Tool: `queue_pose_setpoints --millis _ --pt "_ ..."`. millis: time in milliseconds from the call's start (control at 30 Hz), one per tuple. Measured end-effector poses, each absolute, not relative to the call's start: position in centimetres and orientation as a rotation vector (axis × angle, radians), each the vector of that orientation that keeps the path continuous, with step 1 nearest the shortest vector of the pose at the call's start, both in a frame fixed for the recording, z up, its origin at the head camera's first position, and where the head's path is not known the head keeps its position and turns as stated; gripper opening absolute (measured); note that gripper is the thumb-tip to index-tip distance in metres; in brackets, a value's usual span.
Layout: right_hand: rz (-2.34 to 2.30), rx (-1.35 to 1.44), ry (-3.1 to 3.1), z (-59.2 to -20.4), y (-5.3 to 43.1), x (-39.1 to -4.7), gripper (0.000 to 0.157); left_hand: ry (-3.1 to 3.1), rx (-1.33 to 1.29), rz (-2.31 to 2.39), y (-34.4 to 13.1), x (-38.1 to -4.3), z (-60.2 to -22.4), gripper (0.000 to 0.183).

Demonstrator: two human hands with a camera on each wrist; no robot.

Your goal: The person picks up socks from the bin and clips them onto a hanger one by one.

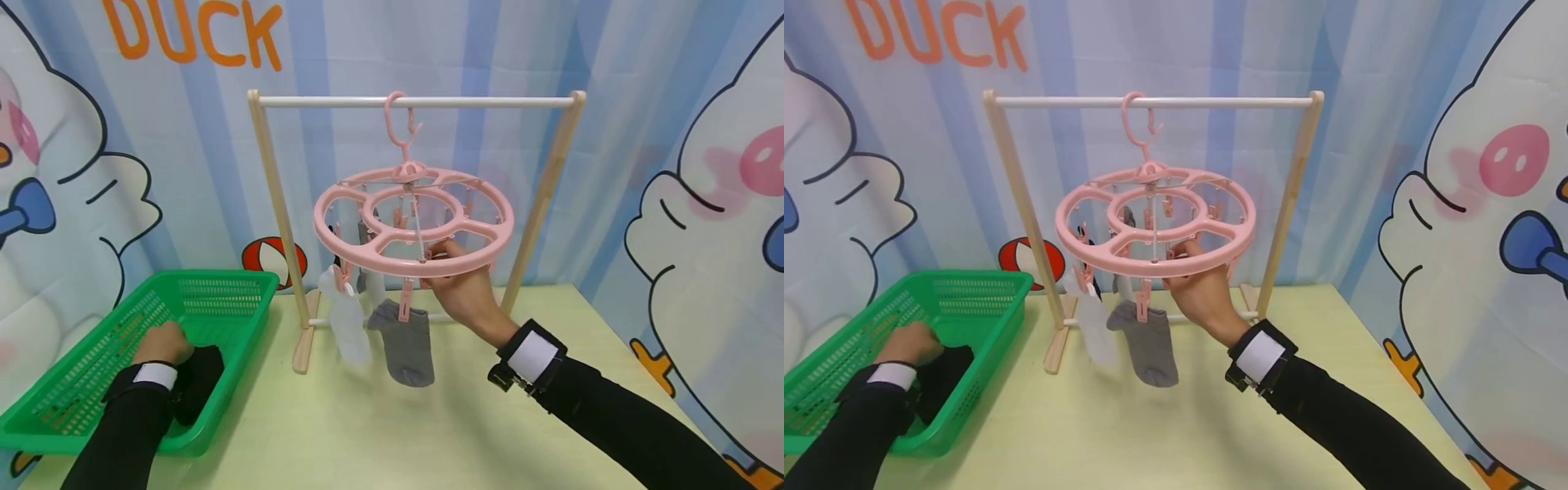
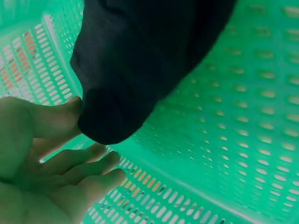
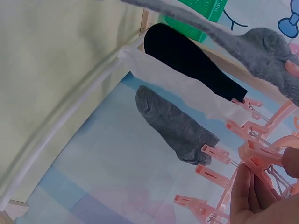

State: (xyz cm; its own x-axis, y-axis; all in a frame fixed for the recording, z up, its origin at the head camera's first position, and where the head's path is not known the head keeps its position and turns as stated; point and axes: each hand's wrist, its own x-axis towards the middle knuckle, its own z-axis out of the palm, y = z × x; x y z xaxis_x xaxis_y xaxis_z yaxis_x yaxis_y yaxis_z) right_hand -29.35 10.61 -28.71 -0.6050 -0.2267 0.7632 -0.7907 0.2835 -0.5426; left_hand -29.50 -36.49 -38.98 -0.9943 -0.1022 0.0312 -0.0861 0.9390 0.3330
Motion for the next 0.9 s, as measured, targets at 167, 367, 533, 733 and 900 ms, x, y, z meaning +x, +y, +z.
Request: queue_pose_setpoints --millis 167,367,533,733,900 --pt "1.338 0.898 -2.007 -29.5 11.0 -30.5 0.011 -2.885 0.086 -0.477 -35.6 -29.8 -38.8 0.037" --pt "1.282 0.92 -1.973 -29.6 10.9 -30.6 0.012 -2.785 0.013 -0.442 -34.9 -29.5 -38.6 0.05" --pt "1.354 0.922 -1.981 -29.7 10.9 -30.4 0.012 -2.728 -0.054 -0.379 -34.5 -29.2 -37.7 0.051" --pt "1.351 0.91 -1.993 -28.5 10.6 -28.8 0.012 -2.701 -0.113 -0.309 -33.6 -29.3 -36.0 0.051" --pt "1.327 0.919 -1.972 -28.4 10.5 -28.8 0.013 -2.566 -0.218 -0.29 -31.4 -29.1 -33.6 0.047"
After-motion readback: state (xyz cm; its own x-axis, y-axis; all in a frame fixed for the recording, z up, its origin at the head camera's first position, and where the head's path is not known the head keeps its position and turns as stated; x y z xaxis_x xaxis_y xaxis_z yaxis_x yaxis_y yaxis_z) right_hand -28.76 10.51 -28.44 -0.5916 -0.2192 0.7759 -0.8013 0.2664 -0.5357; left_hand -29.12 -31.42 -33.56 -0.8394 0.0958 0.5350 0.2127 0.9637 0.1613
